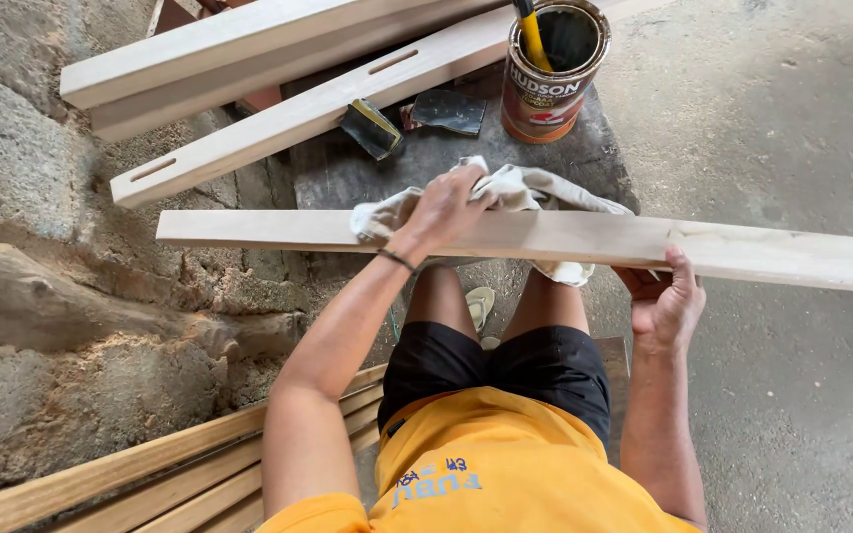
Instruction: The person applies a finish to a wooden plank using a brush, then wipes the plank with a cloth. They then use a chisel to carve or smooth the surface of the plank.
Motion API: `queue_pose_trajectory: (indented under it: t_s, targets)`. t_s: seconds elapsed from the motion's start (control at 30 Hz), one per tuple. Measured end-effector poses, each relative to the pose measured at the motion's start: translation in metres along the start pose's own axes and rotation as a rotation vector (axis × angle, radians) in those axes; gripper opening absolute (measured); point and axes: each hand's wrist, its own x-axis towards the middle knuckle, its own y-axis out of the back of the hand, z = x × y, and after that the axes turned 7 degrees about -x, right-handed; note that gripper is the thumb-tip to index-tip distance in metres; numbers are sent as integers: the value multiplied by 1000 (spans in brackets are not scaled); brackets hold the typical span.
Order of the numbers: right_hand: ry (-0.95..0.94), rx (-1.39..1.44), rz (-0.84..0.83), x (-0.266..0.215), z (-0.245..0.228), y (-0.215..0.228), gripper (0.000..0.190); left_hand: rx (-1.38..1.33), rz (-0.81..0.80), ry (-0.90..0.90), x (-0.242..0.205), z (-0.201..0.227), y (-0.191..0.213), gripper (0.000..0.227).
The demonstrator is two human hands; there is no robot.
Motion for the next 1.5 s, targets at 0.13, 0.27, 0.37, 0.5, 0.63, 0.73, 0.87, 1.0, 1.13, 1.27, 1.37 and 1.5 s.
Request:
queue_pose_trajectory:
  t_s: [0.13, 0.27, 0.37, 0.5, 0.63, 0.73, 0.87, 1.0, 1.13, 1.27, 1.37, 1.5]
  targets:
    - [12, 5, 11, -18, -3, -8, 35, -156, 43, -35, 31, 71, -27, 26]
    - [39, -23, 64, -40, -11, -21, 23, -544, 63, -101, 55, 158, -37, 33]
    - [42, -45, 96, -49, -12, -26, 22, -747, 68, -159, 66, 221, -33, 26]
    - [45, 1, 110, -44, -9, -31, 24, -719, 78, -228, 75, 273, -48, 37]
    - [62, -6, 38, -14, 1, -23, 32, -1451, -134, 3, 42, 313, -12, 44]
    - [58, -94, -21, -12, 1, -24, 32, -993, -84, -154, 26, 293, -2, 33]
    - [61, -196, -108, -7, 0, -29, 33, -826, -130, -252, 1, 251, 13, 28]
    - [54, -295, -185, -8, 7, -33, 33, -1054, -88, -281, -14, 200, 8, 24]
    - [56, -388, -246, -10, 13, -32, 34, -1092, -63, -163, -18, 152, 12, 29]
    - [78, -485, -285, -7, 19, -15, 34, -1169, -75, -7, -18, 114, 8, 23]
    - [99, -572, -312, -17, 5, -9, 35, -1022, -71, 83, -28, 122, -6, 22]
    - [109, -687, -329, -39, -14, 2, 35, -435, -163, -86, -43, 121, -42, 33]
